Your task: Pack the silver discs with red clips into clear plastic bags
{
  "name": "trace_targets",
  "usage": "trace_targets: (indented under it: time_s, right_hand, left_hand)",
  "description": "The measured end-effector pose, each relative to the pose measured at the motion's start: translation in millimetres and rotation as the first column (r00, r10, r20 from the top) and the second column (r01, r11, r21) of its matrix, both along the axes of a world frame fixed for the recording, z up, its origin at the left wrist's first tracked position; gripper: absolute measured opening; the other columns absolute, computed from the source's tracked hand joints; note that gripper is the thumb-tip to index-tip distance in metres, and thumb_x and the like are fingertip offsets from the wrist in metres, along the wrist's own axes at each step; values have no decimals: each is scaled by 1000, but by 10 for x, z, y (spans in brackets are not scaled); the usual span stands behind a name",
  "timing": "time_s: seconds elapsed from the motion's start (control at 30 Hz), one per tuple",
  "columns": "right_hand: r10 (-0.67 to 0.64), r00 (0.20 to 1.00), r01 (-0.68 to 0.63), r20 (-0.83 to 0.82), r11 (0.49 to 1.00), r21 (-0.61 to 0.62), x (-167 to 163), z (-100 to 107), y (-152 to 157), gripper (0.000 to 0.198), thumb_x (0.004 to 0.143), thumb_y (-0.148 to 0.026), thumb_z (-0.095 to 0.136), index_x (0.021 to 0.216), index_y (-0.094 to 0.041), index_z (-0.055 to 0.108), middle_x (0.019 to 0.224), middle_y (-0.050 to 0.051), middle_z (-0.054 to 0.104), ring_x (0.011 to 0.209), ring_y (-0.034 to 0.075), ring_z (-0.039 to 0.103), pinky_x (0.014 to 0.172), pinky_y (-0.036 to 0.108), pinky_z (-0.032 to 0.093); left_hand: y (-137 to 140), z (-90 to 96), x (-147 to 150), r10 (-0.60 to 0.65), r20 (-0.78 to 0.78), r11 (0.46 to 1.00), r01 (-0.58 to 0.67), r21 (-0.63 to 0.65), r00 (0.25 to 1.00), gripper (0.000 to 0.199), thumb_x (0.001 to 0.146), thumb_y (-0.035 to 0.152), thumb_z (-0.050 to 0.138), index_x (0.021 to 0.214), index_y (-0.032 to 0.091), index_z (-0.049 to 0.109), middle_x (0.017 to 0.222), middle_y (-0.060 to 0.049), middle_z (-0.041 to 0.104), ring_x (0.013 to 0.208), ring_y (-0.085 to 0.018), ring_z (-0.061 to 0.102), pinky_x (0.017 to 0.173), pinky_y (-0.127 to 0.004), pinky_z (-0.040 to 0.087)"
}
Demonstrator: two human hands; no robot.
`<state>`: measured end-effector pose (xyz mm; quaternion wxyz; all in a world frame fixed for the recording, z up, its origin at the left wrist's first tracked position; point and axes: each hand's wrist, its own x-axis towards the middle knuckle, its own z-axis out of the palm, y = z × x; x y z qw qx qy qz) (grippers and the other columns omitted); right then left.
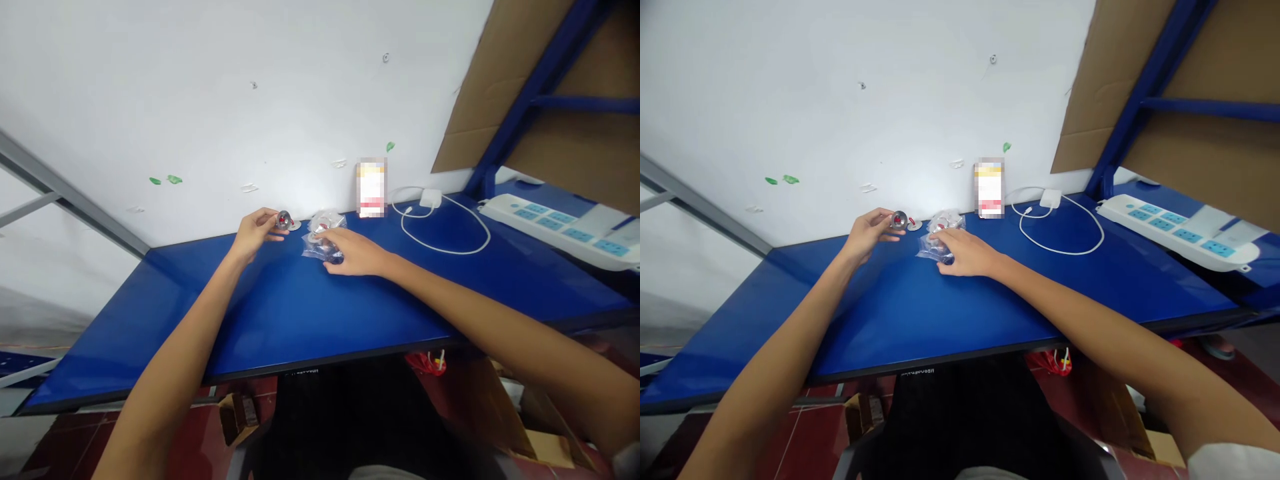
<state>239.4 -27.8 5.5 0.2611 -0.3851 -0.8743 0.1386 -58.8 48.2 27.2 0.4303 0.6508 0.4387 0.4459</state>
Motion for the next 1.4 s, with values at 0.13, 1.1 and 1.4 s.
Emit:
trace_targets:
  time_s: [0.13,1.1,1.4]
  right_hand:
    - [-19,1000,19,-4,999,45,10,-3,28,64,88,-34,74,149,-20,61,133,16,73,122,38,70,105,53,57]
    - [-39,999,40,-13,990,133,35,-40,100,65,88,-30,74,150,-22,58,136,16,70,126,40,66,108,54,54]
    - [-2,1000,2,-1,989,146,-7,-43,69,64,88,-31,73,148,-20,54,142,17,66,129,39,65,111,53,54]
  left_hand:
    - [-154,102,184,-108,193,983,134,-126,975,27,95,36,79,111,17,70,114,-13,83,102,-25,84,87,-31,70]
    - [-462,90,540,54,-366,996,-23,89,929,28,83,46,89,87,18,85,71,-7,78,60,-20,72,48,-27,48]
    - [-492,35,574,-2,-407,998,24,50,914,30,83,51,88,85,21,87,60,-3,71,50,-15,61,48,-27,41]
